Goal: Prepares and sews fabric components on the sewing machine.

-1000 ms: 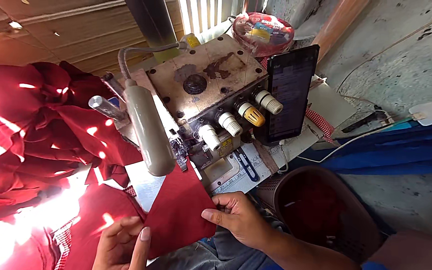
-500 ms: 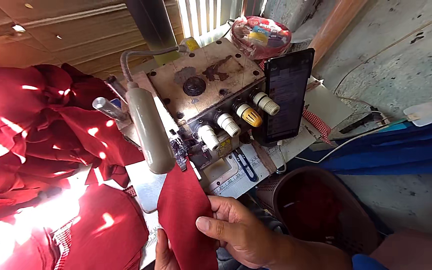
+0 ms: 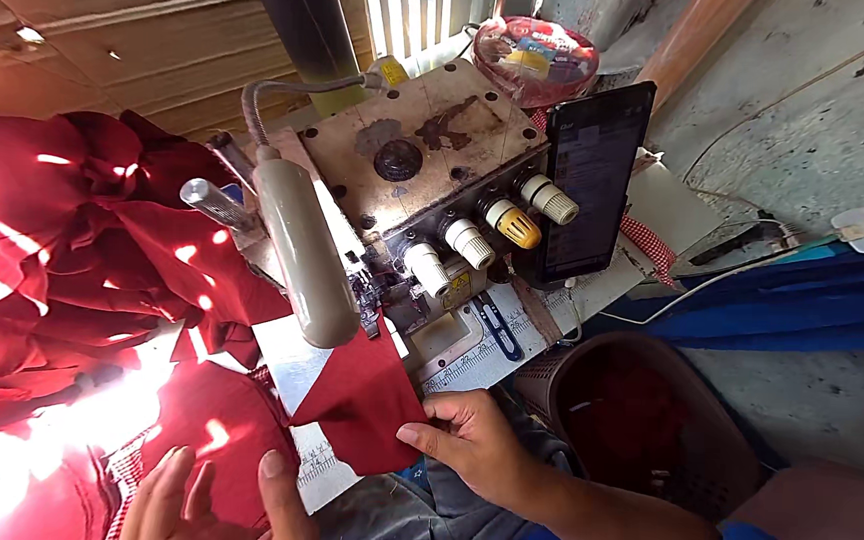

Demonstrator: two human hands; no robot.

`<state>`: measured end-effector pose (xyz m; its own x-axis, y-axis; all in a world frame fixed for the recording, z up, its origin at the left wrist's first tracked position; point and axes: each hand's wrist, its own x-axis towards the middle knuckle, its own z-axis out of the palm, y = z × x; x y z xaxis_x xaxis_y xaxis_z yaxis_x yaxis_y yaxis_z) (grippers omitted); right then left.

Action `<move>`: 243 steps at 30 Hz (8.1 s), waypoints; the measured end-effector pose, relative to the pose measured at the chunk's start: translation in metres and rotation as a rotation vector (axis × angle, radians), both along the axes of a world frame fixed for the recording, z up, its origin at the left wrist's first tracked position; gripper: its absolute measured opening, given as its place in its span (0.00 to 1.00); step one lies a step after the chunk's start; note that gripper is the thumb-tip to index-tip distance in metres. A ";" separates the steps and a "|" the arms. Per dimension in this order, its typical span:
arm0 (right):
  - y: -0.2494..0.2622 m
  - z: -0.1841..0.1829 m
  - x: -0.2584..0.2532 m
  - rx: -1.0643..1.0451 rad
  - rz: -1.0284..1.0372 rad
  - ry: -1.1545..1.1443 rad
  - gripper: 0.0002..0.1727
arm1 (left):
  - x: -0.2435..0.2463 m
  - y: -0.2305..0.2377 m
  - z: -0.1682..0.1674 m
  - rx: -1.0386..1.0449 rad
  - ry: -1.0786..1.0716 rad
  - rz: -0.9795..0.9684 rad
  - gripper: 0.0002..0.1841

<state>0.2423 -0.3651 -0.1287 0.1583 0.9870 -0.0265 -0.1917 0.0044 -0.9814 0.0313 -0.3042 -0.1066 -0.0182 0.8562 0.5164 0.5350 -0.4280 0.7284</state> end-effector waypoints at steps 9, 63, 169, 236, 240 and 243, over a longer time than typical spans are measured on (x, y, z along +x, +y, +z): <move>-0.002 0.003 0.010 0.027 -0.033 -0.072 0.10 | 0.047 0.021 0.020 0.132 0.143 -0.321 0.10; -0.007 0.036 0.012 -0.113 0.262 0.483 0.08 | 0.055 -0.062 -0.009 -1.069 -1.467 -0.503 0.27; 0.012 0.009 0.004 -0.064 0.160 0.222 0.09 | 0.037 -0.009 0.003 0.170 0.261 -0.290 0.08; -0.030 0.030 -0.028 0.225 0.024 -0.095 0.13 | 0.036 0.011 -0.007 0.460 0.355 -0.473 0.11; -0.027 0.035 -0.028 0.251 0.035 -0.093 0.13 | 0.034 0.010 0.000 0.445 0.347 -0.460 0.10; -0.027 0.038 -0.029 0.259 0.039 -0.085 0.14 | 0.035 0.009 0.005 0.439 0.327 -0.440 0.09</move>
<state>0.2135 -0.3917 -0.0912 0.1108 0.9645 0.2397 -0.1134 0.2519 -0.9611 0.0658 -0.2949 -0.1014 0.4969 0.4596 0.7361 0.4069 -0.8726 0.2702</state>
